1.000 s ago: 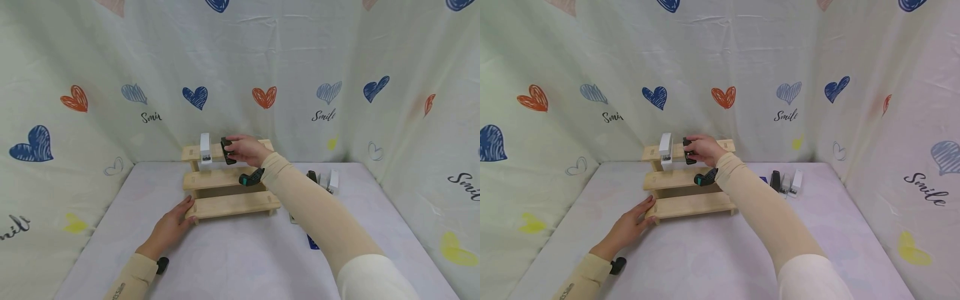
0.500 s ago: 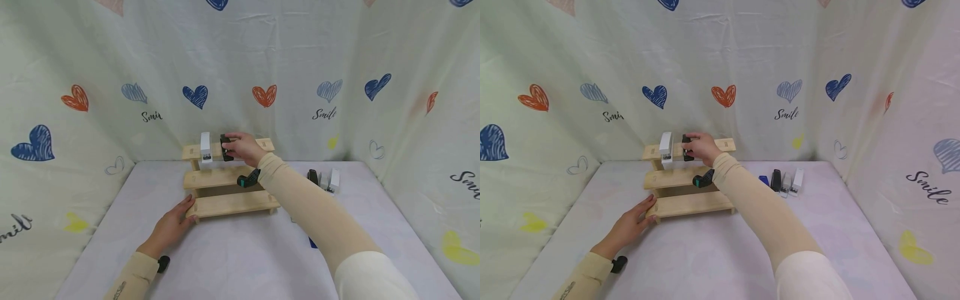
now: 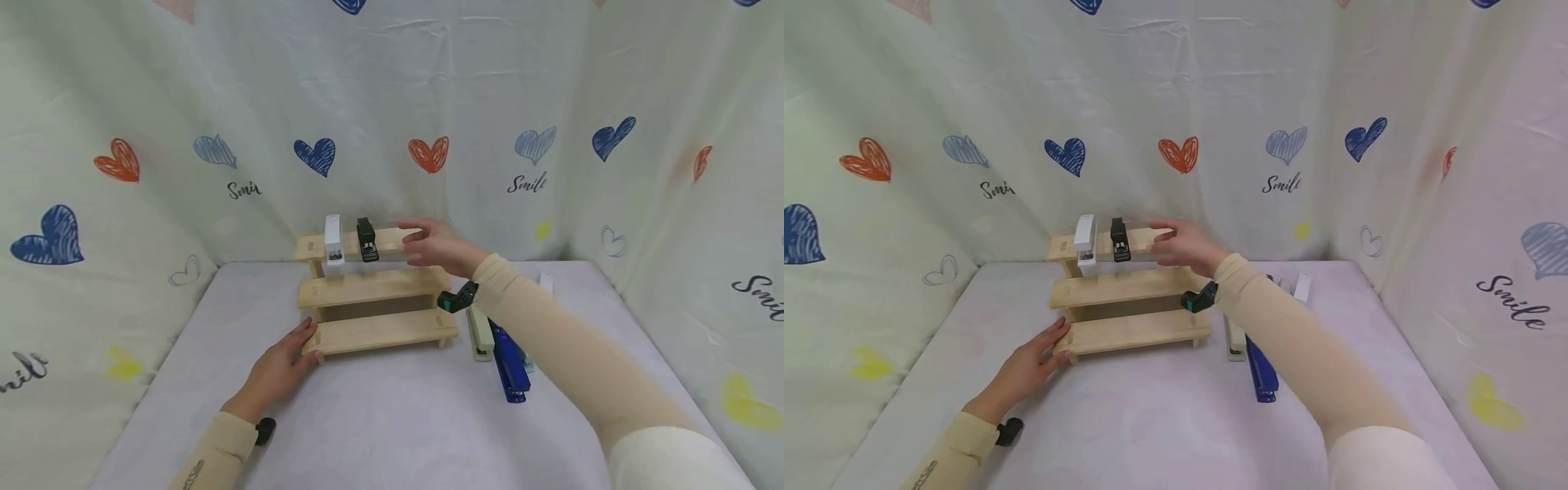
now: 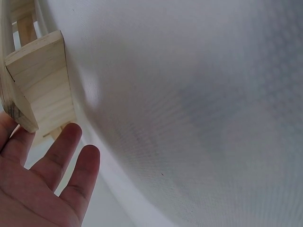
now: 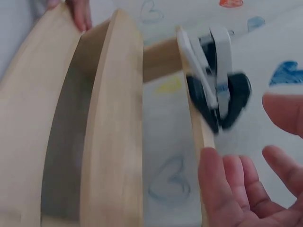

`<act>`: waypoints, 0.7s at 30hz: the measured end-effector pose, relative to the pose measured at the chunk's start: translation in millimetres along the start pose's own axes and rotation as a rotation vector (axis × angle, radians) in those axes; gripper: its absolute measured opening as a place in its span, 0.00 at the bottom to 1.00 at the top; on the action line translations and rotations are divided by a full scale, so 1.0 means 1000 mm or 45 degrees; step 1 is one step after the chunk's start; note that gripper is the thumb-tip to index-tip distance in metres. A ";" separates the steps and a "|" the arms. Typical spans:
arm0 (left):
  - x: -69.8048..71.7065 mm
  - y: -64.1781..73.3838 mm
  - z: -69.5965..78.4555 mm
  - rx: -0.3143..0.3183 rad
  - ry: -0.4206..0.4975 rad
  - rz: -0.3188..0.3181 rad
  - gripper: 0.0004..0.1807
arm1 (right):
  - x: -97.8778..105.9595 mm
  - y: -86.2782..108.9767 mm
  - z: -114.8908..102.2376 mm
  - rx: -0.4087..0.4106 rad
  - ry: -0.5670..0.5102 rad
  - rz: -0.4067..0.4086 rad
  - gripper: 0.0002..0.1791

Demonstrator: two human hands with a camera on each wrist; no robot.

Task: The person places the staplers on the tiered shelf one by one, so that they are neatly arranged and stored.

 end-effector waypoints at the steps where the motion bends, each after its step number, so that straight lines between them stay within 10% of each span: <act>1: 0.000 0.000 0.000 -0.002 -0.001 0.001 0.34 | 0.010 0.007 0.005 -0.005 0.023 -0.008 0.33; 12: 0.001 0.002 0.000 -0.030 0.009 0.021 0.34 | 0.124 0.075 0.098 -0.123 0.183 0.104 0.34; 21: 0.000 0.001 -0.001 -0.013 0.017 0.004 0.34 | 0.172 0.090 0.152 -0.201 0.232 0.319 0.32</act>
Point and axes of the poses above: each hand's wrist, its own y-axis away from the middle knuckle, its own x-axis out of the back of the hand, z = x × y, the point moved 4 cm from there along -y, towards the middle knuckle, and after that the axes turned 13 degrees about -x, right-handed, at the moved point
